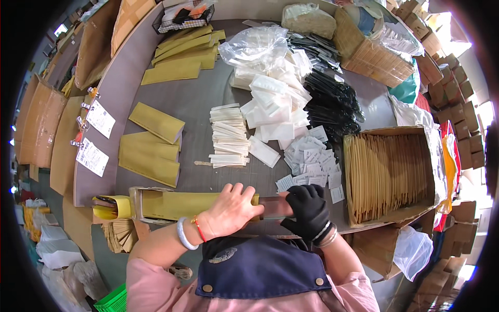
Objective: The person uses chopsticks to place small black components onto labels and organizes them into brown envelopes at a packaging station.
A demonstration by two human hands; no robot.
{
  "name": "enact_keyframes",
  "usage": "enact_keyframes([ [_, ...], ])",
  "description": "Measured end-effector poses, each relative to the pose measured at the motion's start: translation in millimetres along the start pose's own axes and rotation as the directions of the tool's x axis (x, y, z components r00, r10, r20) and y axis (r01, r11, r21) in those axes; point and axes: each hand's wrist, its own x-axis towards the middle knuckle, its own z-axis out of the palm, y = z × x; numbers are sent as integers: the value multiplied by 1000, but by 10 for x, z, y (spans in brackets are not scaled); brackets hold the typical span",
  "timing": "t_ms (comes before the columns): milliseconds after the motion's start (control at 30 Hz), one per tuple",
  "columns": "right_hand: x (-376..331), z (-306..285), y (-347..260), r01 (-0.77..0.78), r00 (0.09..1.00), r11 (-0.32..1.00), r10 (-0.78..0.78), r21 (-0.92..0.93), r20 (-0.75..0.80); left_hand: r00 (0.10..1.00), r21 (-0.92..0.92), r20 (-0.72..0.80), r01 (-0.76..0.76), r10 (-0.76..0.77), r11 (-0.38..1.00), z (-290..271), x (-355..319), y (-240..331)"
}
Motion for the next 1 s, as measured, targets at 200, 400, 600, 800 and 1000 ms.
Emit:
enact_keyframes([
  [200, -180, -554, 214, -129, 984, 992, 128, 4, -126, 992, 118, -124, -19, 33, 993, -576, 91, -264],
  [400, -352, -263, 291, -184, 970, 982, 188, 37, -152, 937, 119, -224, 299, -268, 947, -162, -385, -1109],
  [600, -375, -114, 246, -189, 982, 981, 190, 40, -6, 641, -338, -262, 639, -721, 691, 789, -552, -105],
  [800, -361, -97, 297, -118, 993, 991, 116, 64, 36, 610, -500, -253, 582, -751, 642, 847, -650, -172],
  [1000, -57, 686, 62, -1, 998, 967, -14, 253, 60, 668, -442, -203, 590, -716, 676, 785, -606, -178],
])
